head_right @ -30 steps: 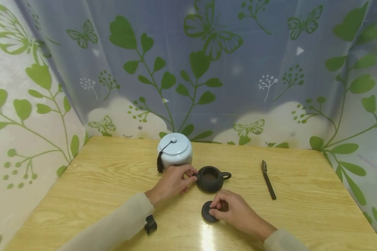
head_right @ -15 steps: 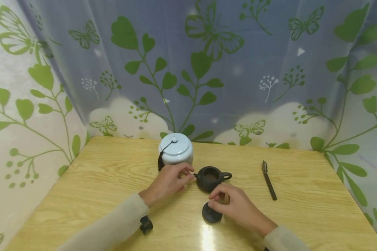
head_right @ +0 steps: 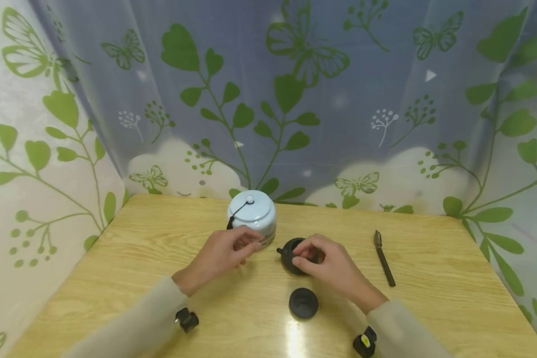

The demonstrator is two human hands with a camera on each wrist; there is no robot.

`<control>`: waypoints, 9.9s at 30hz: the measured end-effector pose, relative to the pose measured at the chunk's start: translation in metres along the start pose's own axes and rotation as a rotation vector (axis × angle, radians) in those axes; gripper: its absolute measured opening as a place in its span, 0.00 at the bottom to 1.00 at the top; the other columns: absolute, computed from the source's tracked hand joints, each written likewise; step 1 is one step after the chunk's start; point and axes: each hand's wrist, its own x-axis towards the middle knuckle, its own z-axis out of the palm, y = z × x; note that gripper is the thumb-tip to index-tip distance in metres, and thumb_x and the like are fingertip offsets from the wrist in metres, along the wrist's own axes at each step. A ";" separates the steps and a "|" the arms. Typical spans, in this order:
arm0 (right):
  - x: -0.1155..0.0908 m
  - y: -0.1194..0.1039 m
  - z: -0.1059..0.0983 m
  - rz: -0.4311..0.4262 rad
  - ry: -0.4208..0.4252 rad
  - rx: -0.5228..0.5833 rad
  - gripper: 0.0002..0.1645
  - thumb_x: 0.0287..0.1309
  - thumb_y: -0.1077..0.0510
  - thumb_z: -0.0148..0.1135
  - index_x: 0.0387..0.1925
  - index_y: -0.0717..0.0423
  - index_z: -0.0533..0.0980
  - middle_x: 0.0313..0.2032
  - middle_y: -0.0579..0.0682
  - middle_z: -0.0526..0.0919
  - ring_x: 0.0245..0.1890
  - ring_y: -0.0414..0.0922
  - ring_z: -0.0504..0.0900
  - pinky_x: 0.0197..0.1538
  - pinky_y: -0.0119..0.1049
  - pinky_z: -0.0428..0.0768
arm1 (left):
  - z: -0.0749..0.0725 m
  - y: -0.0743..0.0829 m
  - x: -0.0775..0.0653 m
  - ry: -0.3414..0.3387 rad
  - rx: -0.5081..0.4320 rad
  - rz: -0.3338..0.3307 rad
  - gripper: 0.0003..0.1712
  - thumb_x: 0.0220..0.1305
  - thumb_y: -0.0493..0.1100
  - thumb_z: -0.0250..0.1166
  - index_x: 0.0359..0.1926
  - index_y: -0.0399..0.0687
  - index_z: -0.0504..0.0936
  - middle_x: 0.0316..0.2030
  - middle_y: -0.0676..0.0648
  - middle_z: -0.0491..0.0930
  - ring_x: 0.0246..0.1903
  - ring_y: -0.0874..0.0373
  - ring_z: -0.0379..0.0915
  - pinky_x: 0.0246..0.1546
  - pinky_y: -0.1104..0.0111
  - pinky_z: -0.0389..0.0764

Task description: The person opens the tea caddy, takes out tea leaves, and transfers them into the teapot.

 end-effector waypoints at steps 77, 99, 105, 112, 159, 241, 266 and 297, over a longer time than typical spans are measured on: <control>0.157 -0.034 0.039 0.032 0.004 -0.091 0.21 0.70 0.46 0.76 0.57 0.52 0.88 0.45 0.49 0.83 0.45 0.48 0.77 0.46 0.41 0.79 | -0.036 -0.085 0.049 -0.233 -0.405 -0.184 0.69 0.67 0.44 0.80 0.90 0.55 0.37 0.87 0.44 0.48 0.86 0.44 0.48 0.80 0.44 0.70; 0.155 -0.026 0.046 -0.015 0.046 -0.015 0.20 0.70 0.44 0.75 0.55 0.50 0.88 0.64 0.49 0.80 0.69 0.52 0.76 0.77 0.58 0.74 | -0.036 -0.088 0.047 -0.231 -0.434 -0.199 0.66 0.69 0.45 0.79 0.90 0.60 0.39 0.88 0.46 0.46 0.87 0.45 0.45 0.81 0.44 0.69; 0.156 -0.029 0.050 -0.084 0.042 -0.045 0.16 0.74 0.49 0.72 0.54 0.54 0.86 0.61 0.51 0.82 0.66 0.53 0.80 0.69 0.57 0.82 | -0.041 -0.084 0.048 -0.225 -0.385 -0.220 0.66 0.67 0.46 0.81 0.90 0.61 0.42 0.87 0.45 0.49 0.86 0.43 0.49 0.77 0.43 0.73; 0.155 -0.028 0.057 -0.108 0.088 -0.050 0.13 0.75 0.53 0.71 0.51 0.58 0.85 0.57 0.54 0.81 0.62 0.55 0.80 0.67 0.56 0.82 | -0.041 -0.083 0.048 -0.214 -0.346 -0.223 0.67 0.64 0.47 0.82 0.89 0.56 0.44 0.87 0.44 0.50 0.85 0.42 0.52 0.75 0.45 0.76; 0.144 -0.028 0.058 -0.310 0.261 -0.062 0.11 0.73 0.62 0.71 0.52 0.64 0.83 0.57 0.58 0.81 0.63 0.56 0.79 0.70 0.55 0.80 | -0.033 -0.082 0.054 -0.223 -0.334 -0.204 0.67 0.62 0.49 0.83 0.89 0.57 0.47 0.86 0.49 0.53 0.84 0.44 0.55 0.73 0.48 0.79; 0.024 -0.023 0.114 -0.154 -0.054 -0.226 0.15 0.61 0.46 0.83 0.44 0.42 0.85 0.46 0.36 0.83 0.52 0.41 0.82 0.59 0.42 0.84 | -0.034 -0.089 0.049 -0.191 -0.329 -0.172 0.69 0.63 0.50 0.84 0.89 0.51 0.45 0.86 0.45 0.53 0.85 0.40 0.50 0.81 0.42 0.67; 0.007 -0.002 0.018 -0.028 0.137 -0.187 0.20 0.71 0.50 0.75 0.59 0.52 0.84 0.52 0.47 0.88 0.47 0.42 0.86 0.53 0.40 0.89 | -0.035 -0.088 0.048 -0.195 -0.381 -0.208 0.71 0.61 0.49 0.85 0.90 0.55 0.44 0.87 0.47 0.51 0.86 0.40 0.47 0.83 0.43 0.63; -0.042 0.074 -0.076 0.214 0.271 -0.237 0.29 0.77 0.44 0.68 0.68 0.57 0.78 0.56 0.57 0.85 0.45 0.17 0.76 0.47 0.13 0.77 | -0.034 -0.090 0.050 -0.197 -0.384 -0.207 0.71 0.60 0.51 0.85 0.90 0.56 0.44 0.86 0.49 0.51 0.86 0.42 0.47 0.83 0.44 0.64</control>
